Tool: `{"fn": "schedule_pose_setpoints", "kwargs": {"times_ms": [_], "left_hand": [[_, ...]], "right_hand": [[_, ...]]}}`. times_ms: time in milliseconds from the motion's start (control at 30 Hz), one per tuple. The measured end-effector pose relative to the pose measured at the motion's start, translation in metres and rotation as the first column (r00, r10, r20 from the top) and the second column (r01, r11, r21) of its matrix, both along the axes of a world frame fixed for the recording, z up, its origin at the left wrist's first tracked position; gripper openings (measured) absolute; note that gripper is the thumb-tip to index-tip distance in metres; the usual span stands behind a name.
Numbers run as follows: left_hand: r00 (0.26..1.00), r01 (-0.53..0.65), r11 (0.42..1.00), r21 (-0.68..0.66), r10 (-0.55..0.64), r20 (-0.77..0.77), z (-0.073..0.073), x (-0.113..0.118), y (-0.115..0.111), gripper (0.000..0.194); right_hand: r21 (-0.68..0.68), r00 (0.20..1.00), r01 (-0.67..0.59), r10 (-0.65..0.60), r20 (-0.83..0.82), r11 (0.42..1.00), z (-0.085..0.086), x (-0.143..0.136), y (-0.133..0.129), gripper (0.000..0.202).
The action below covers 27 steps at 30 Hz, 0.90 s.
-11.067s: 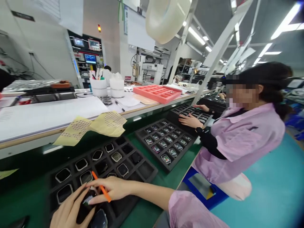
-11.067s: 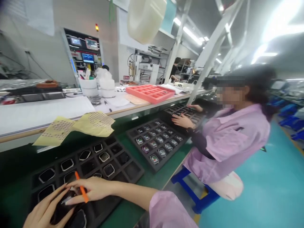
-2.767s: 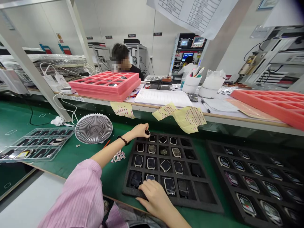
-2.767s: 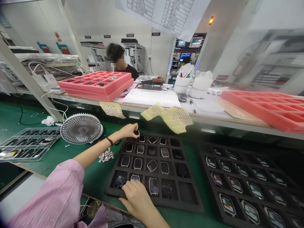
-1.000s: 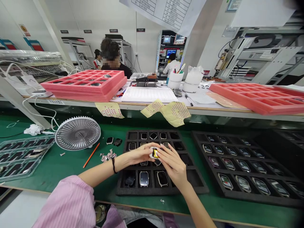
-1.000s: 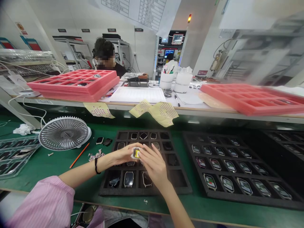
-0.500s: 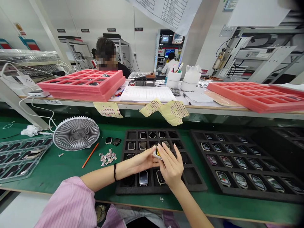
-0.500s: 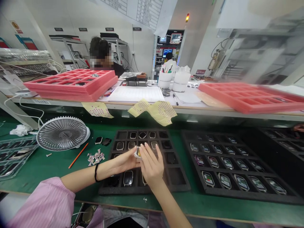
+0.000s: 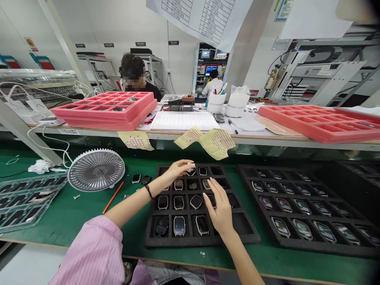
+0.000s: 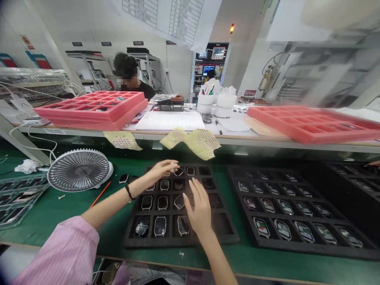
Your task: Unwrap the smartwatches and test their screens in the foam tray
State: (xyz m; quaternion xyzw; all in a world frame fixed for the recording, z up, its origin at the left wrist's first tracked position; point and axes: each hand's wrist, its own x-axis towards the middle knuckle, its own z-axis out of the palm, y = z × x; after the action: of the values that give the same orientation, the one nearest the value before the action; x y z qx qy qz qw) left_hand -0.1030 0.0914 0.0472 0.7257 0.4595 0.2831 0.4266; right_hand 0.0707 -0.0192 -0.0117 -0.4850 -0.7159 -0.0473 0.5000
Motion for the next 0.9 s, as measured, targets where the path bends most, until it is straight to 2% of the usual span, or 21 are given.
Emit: {"fn": "schedule_pose_setpoints", "kwargs": {"times_ms": [100, 167, 267, 400, 567, 667, 800, 900], "left_hand": [[0.983, 0.027, 0.993, 0.119, -0.005, -0.184, 0.0, -0.018, 0.037, 0.039], [0.945, 0.087, 0.984, 0.155, -0.033, -0.324, -0.004, -0.026, 0.051, 0.035], [0.857, 0.193, 0.97, 0.149, -0.093, -0.506, -0.012, -0.031, 0.062, 0.034], [0.746, 0.289, 0.949, 0.129, -0.139, -0.651, -0.016, -0.031, 0.067, 0.037], [0.693, 0.338, 0.924, 0.178, -0.116, -0.712, -0.022, -0.029, 0.068, 0.054], [0.704, 0.369, 0.903, 0.22, -0.118, -0.7, -0.023, -0.034, 0.066, 0.05], [0.732, 0.407, 0.872, 0.271, -0.134, -0.668, -0.013, -0.039, 0.069, 0.043], [0.742, 0.455, 0.836, 0.306, -0.166, -0.65, -0.004, -0.029, 0.077, 0.043]], "right_hand": [[-0.102, 0.999, -0.045, 0.045, 0.002, 0.994, -0.015, 0.003, -0.002, 0.038], [-0.139, 0.997, -0.072, 0.074, 0.014, 0.988, -0.021, 0.002, -0.003, 0.035], [-0.182, 0.991, -0.091, 0.108, 0.081, 0.979, -0.023, 0.0, -0.004, 0.037], [-0.317, 0.943, -0.094, 0.186, 0.276, 0.944, -0.022, -0.002, -0.005, 0.049], [-0.468, 0.868, -0.077, 0.29, 0.402, 0.88, -0.027, -0.004, -0.006, 0.05], [-0.533, 0.86, -0.048, 0.306, 0.408, 0.845, -0.028, -0.004, -0.006, 0.051], [-0.589, 0.858, -0.033, 0.325, 0.398, 0.808, -0.024, -0.005, -0.006, 0.054], [-0.599, 0.862, -0.034, 0.328, 0.388, 0.8, -0.022, -0.004, -0.006, 0.054]]}}
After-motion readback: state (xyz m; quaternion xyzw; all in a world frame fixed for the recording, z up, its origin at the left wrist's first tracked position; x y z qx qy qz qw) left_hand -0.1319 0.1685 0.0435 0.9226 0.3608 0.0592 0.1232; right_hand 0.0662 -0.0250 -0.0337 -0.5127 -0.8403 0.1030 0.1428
